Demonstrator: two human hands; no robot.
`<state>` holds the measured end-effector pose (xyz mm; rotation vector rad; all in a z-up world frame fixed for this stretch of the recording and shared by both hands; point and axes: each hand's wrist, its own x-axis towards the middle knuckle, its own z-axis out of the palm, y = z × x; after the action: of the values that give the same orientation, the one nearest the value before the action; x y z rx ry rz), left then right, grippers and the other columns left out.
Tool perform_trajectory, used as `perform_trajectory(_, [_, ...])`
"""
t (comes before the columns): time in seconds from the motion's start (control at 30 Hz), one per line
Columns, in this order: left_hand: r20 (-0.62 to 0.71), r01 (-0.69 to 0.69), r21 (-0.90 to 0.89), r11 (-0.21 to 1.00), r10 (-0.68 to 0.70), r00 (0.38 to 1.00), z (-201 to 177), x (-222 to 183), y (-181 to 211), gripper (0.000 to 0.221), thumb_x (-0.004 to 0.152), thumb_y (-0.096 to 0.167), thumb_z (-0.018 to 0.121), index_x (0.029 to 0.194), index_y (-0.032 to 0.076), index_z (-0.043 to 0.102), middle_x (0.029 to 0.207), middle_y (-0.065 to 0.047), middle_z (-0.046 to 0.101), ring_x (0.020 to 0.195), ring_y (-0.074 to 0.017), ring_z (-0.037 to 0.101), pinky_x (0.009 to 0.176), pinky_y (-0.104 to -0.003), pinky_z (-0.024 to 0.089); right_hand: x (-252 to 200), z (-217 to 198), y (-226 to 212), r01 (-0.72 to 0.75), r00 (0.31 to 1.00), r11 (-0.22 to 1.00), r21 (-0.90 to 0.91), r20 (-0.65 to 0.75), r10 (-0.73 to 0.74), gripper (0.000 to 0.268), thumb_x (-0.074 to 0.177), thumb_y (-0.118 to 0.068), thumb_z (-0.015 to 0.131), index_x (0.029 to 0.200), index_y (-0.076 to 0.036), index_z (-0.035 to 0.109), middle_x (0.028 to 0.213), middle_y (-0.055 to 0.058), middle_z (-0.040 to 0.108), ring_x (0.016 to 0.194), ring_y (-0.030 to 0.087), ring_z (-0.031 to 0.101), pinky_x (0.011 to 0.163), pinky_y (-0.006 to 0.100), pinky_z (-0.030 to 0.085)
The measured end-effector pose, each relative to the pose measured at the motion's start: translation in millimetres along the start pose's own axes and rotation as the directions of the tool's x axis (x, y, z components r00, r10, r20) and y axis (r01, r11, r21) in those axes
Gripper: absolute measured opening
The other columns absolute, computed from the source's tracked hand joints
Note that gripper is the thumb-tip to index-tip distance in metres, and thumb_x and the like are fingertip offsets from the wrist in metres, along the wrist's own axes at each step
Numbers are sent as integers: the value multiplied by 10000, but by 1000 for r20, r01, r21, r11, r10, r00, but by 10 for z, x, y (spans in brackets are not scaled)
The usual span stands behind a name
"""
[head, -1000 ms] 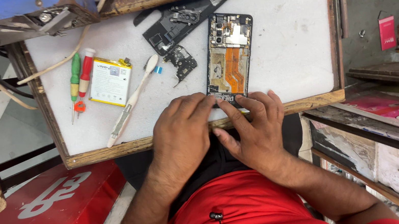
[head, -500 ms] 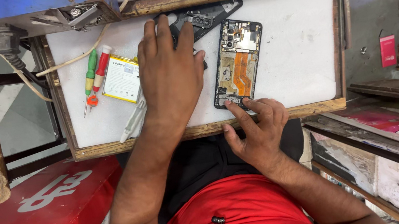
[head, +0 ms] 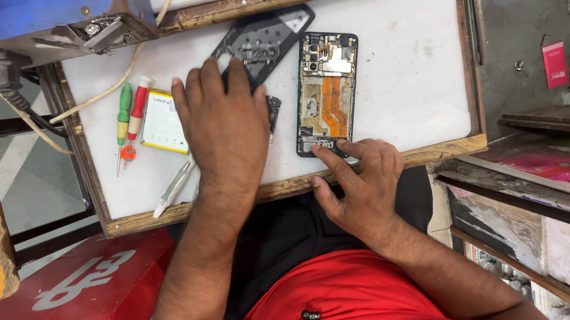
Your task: The person works on a disassembled smartphone placed on their lap, using a red-handled screwdriver and a green-handled tool to adjust components on the motherboard and frame. They also handle a battery and a brush while performing the repair.
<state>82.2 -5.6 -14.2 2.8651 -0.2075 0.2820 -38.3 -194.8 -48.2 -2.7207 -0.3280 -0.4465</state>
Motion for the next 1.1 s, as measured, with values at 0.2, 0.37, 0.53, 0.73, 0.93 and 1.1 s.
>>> perform_trajectory(0.2, [25,-1,23,1000,0,1000,-165,-177,-58,476,911,313,793,1280,28,698,1291,-176,607,1242,-383,538,1100,-588,377,-16,8,32,6,1000,1000,24,4,-6,387,973,-430,724,1306,-232,737,1223,77,557,1163,268,510,1060,478,350])
perform_trajectory(0.37, [-14,-37,-81,996,36,999,-91,-34,-112,368,944,250,782,1230,26,727,1223,-151,652,1206,-371,548,1061,-554,420,-45,37,45,-2,1000,1000,27,10,1,393,984,-444,711,1306,-219,733,1227,78,563,1166,265,513,1053,487,345])
perform_trajectory(0.53, [-114,-171,-27,985,167,979,132,211,-131,271,949,97,728,1217,65,760,1242,-132,668,1212,-334,548,1044,-524,399,-5,36,-1,3,1000,1000,-1,-5,-3,389,982,-437,714,1310,-228,730,1228,78,569,1170,275,507,1046,482,342])
perform_trajectory(0.73, [-81,-156,-11,988,154,985,99,244,-226,130,937,172,751,1009,69,782,1056,-92,710,1160,-301,563,1038,-582,367,31,-14,-12,-11,1000,999,45,10,10,393,969,-411,742,1314,-222,729,1231,84,569,1189,263,497,1056,483,347])
perform_trajectory(0.93, [-121,-37,-161,986,17,993,-121,197,-398,253,967,201,775,1156,38,737,999,-113,716,1016,-331,610,902,-514,462,141,-78,-85,-7,1000,999,33,12,7,398,957,-399,764,1309,-215,731,1225,83,561,1181,270,490,1048,481,340])
perform_trajectory(1.1, [72,187,-129,974,-178,981,-635,-259,-522,197,978,232,782,1088,77,728,938,-129,705,901,-349,666,766,-485,531,243,-143,-139,8,1000,1000,10,6,-8,393,964,-401,749,1310,-217,729,1231,81,547,1180,273,483,1049,480,337])
